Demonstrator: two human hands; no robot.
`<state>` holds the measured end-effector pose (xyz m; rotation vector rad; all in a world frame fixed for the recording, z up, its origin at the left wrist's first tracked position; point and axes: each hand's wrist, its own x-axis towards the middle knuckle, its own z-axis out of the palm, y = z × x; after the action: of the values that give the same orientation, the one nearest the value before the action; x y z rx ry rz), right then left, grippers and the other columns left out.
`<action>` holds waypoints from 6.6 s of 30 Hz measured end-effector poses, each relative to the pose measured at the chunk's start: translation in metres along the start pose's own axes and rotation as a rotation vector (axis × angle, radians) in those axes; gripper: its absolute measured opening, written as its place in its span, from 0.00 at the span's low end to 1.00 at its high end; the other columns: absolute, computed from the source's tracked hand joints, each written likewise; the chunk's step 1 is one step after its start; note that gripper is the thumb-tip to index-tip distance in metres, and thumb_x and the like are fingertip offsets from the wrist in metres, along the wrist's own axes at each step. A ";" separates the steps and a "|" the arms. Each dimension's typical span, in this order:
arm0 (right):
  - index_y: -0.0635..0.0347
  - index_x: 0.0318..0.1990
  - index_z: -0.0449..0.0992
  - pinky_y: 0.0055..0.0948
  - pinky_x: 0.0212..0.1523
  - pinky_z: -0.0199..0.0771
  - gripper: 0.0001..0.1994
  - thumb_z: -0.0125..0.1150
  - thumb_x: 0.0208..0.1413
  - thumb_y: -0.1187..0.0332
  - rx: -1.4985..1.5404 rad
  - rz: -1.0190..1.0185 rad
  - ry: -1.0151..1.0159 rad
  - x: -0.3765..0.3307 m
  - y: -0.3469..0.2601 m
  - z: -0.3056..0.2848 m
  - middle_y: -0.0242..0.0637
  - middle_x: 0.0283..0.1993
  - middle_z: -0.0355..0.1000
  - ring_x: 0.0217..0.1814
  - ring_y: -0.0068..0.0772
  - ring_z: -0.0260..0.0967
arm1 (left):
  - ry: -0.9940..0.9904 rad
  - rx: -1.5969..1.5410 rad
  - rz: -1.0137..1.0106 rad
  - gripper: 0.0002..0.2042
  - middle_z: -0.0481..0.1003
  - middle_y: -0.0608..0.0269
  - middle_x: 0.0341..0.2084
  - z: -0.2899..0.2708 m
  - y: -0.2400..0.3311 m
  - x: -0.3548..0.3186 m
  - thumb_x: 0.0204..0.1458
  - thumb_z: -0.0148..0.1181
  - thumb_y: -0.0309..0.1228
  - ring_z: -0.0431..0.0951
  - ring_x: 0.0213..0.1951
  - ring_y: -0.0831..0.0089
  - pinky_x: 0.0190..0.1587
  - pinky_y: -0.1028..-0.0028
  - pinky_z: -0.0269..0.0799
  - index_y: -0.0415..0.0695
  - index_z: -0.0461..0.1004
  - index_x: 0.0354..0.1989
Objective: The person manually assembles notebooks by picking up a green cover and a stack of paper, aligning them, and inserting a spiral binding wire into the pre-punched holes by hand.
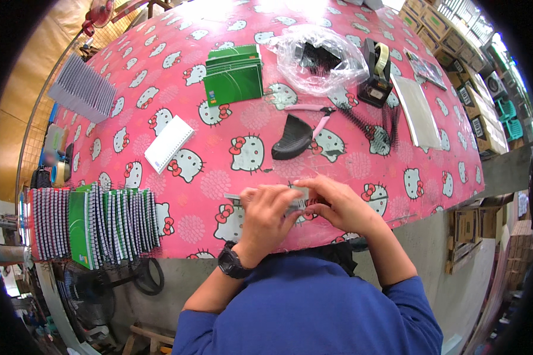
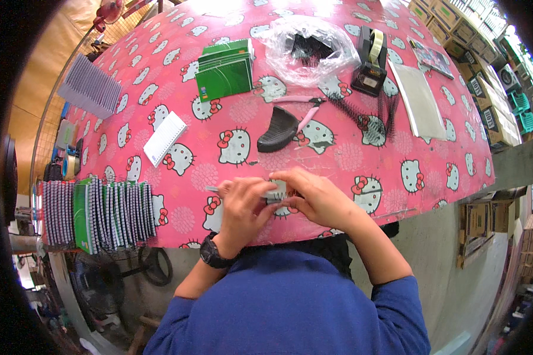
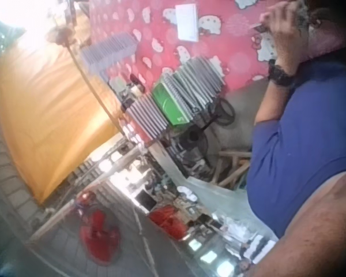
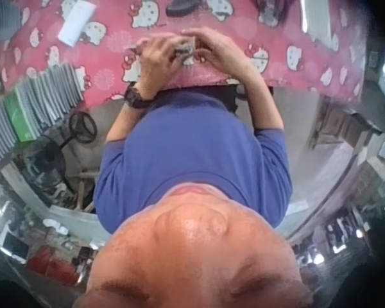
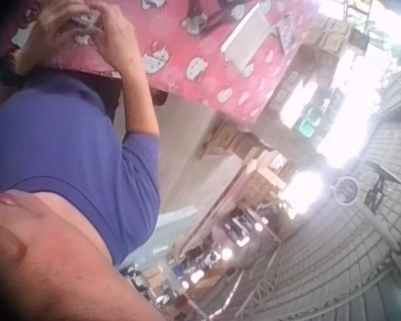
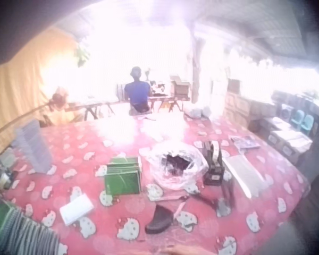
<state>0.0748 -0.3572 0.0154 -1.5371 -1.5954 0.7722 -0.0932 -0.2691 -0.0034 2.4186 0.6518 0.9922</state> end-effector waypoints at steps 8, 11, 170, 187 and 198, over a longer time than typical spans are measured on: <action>0.58 0.52 0.69 0.45 0.59 0.61 0.27 0.68 0.44 0.60 -0.479 -0.202 0.154 0.073 0.043 -0.028 0.51 0.61 0.59 0.61 0.52 0.57 | -0.170 0.033 0.122 0.10 0.74 0.70 0.31 0.000 -0.009 -0.008 0.47 0.62 0.39 0.72 0.37 0.71 0.43 0.67 0.56 0.48 0.74 0.34; 0.56 0.52 0.69 0.49 0.61 0.58 0.33 0.71 0.35 0.55 -0.638 -0.054 -0.003 0.098 0.067 -0.022 0.55 0.65 0.53 0.63 0.59 0.51 | -0.156 -0.064 0.134 0.12 0.74 0.70 0.35 -0.012 0.002 -0.002 0.47 0.62 0.41 0.73 0.41 0.71 0.50 0.65 0.56 0.49 0.73 0.36; 0.63 0.33 0.73 0.27 0.27 0.66 0.13 0.70 0.41 0.74 -0.023 -0.382 0.155 0.058 -0.078 0.069 0.38 0.28 0.67 0.28 0.32 0.66 | 0.288 -0.632 -0.298 0.08 0.76 0.62 0.27 -0.078 -0.019 -0.037 0.43 0.67 0.23 0.76 0.32 0.77 0.35 0.76 0.72 0.39 0.73 0.31; 0.63 0.29 0.71 0.29 0.25 0.62 0.10 0.67 0.44 0.71 -0.002 -0.744 -0.061 0.070 -0.130 0.121 0.38 0.25 0.64 0.25 0.34 0.62 | 0.460 -0.197 -0.299 0.09 0.75 0.63 0.26 -0.151 0.005 -0.101 0.43 0.67 0.28 0.76 0.31 0.70 0.35 0.73 0.70 0.42 0.76 0.32; 0.65 0.34 0.73 0.30 0.30 0.65 0.08 0.54 0.57 0.69 -0.093 -0.682 0.120 0.064 -0.123 0.104 0.42 0.28 0.67 0.28 0.40 0.66 | 0.800 -0.523 -0.322 0.33 0.73 0.63 0.41 -0.113 -0.003 -0.074 0.39 0.73 0.31 0.69 0.47 0.78 0.48 0.77 0.64 0.43 0.61 0.54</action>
<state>-0.0758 -0.2948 0.0736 -0.9620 -1.9128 0.2240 -0.2237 -0.2844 0.0287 1.3717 0.8597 1.7242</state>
